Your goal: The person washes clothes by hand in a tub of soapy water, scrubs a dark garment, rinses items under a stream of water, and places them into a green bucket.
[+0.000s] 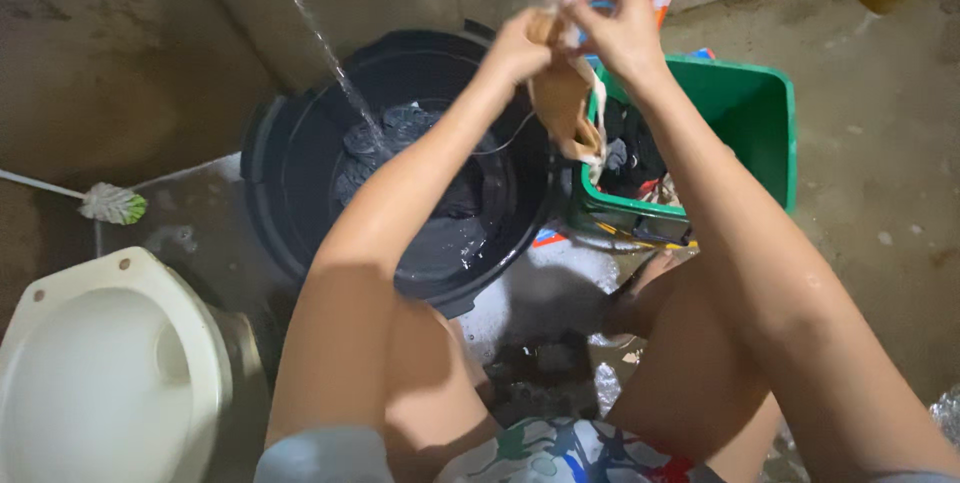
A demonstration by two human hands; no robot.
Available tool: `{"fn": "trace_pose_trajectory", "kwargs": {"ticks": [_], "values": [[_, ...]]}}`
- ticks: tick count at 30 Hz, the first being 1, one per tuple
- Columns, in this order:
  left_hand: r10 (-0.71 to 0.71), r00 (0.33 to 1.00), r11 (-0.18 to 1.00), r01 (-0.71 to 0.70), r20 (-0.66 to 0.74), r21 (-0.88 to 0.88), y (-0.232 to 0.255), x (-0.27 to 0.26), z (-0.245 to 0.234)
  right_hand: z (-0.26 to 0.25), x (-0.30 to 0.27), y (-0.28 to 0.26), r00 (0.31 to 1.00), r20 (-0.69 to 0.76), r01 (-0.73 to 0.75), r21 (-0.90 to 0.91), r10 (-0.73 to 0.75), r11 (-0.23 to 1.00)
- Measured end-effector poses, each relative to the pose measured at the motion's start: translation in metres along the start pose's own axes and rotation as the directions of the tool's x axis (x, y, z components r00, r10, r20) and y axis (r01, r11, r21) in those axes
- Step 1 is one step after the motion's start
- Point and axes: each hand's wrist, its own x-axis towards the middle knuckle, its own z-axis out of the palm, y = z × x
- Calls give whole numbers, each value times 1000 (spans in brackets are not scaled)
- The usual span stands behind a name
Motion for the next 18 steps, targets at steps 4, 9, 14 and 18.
{"fn": "trace_pose_trajectory", "kwargs": {"ticks": [4,9,14,18], "values": [[-72,958,994,46,-277,-99,4,17,-61,-3,6,23,995,-93,17,-214,-38,977],[-121,830,991,69,-544,-114,-11,11,-135,-25,-8,105,982,168,188,-837,-86,515],[68,822,827,270,-565,492,-32,-21,-196,-25,-25,144,967,65,-37,-921,247,388],[-402,910,443,292,-104,848,-40,-56,-229,-31,-31,199,943,163,44,-925,289,376]]}}
